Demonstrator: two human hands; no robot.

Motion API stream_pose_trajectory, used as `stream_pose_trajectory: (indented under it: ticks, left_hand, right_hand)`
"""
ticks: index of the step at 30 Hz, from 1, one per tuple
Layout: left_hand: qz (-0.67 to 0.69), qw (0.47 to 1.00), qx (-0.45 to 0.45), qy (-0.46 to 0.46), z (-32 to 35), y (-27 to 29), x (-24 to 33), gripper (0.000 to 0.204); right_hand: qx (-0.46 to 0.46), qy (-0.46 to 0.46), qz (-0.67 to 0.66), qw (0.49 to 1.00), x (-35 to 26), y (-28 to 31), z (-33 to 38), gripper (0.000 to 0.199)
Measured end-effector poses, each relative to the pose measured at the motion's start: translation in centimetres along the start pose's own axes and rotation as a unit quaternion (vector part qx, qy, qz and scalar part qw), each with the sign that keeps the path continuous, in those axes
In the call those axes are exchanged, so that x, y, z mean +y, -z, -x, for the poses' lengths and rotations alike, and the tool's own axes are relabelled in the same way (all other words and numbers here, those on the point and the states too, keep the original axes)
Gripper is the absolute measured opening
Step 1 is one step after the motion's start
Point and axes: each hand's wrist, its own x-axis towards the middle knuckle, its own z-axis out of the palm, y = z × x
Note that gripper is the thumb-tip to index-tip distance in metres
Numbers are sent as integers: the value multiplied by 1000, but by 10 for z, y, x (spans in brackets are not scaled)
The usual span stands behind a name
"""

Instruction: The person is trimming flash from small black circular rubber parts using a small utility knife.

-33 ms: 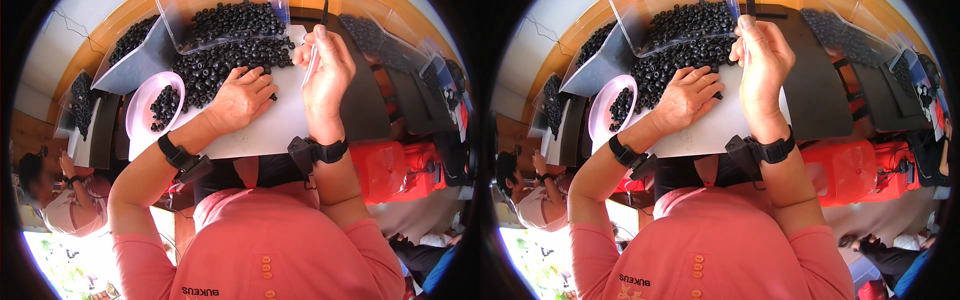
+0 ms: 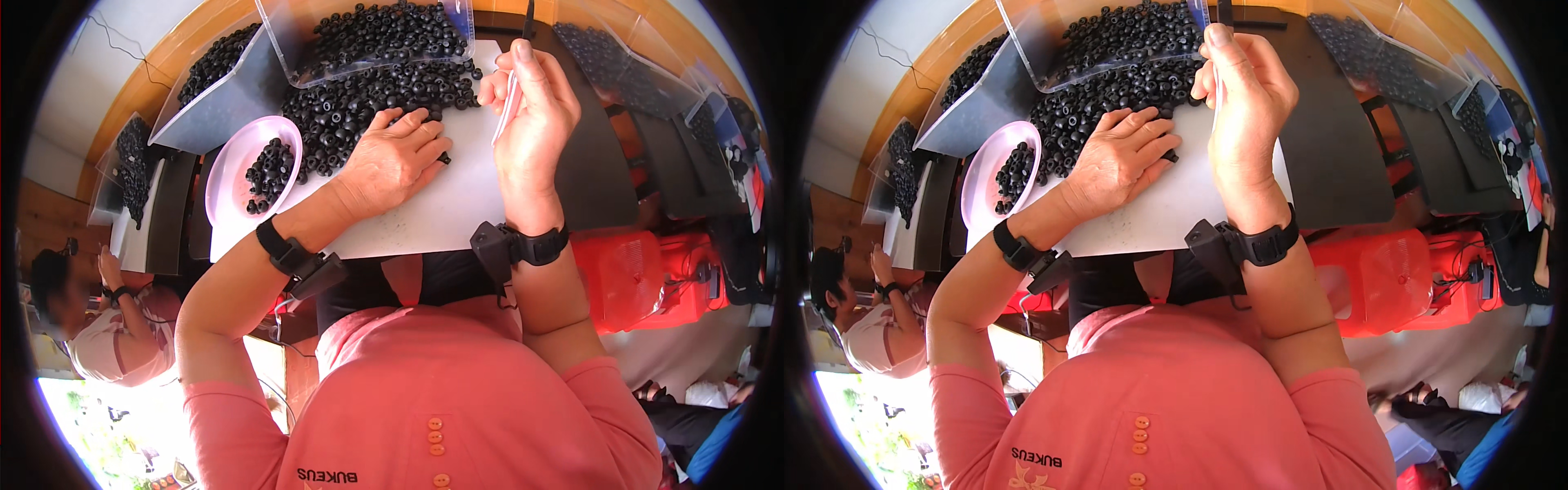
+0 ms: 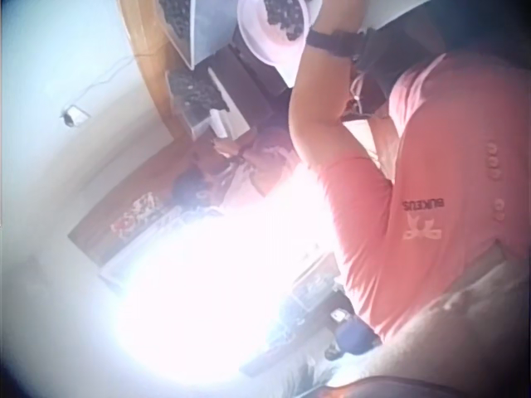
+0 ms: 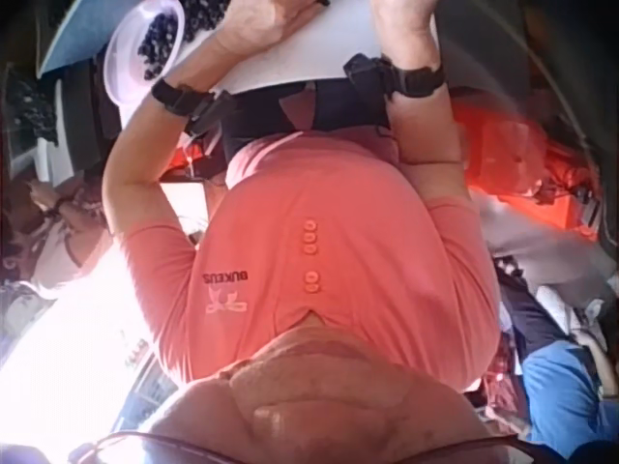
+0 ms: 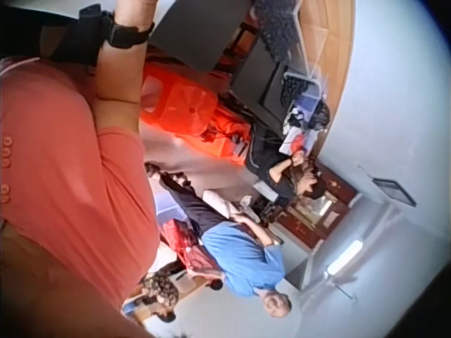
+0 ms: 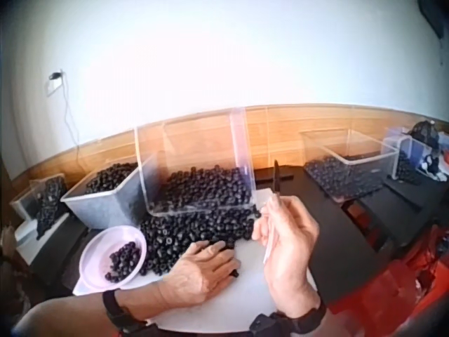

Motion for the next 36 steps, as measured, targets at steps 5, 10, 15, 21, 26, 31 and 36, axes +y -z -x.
stream_pose_trajectory:
  ticks: [5,10,15,21,26,31,36]
  left_hand:
    - [-15,1000,9,0,12,4,-4,35]
    - [-28,1000,12,1,22,12,-6,38]
    - [12,999,15,38,29,23,-5,36]
    - [29,996,34,79,40,32,2,43]
    - [69,989,91,99,55,44,12,47]
    - [65,983,96,143,66,46,22,32]
    - [39,989,97,105,41,42,23,28]
  right_hand:
    - [-5,-15,7,1000,2,-3,2,29]
    - [-33,-25,17,999,7,-4,4,27]
    - [-64,-55,43,996,12,-7,7,26]
    - [-101,-72,84,989,14,-9,9,26]
    - [-112,-86,140,980,11,-11,11,27]
    - [-126,-90,155,976,12,-14,14,29]
    - [-133,-66,188,971,18,-10,12,28]
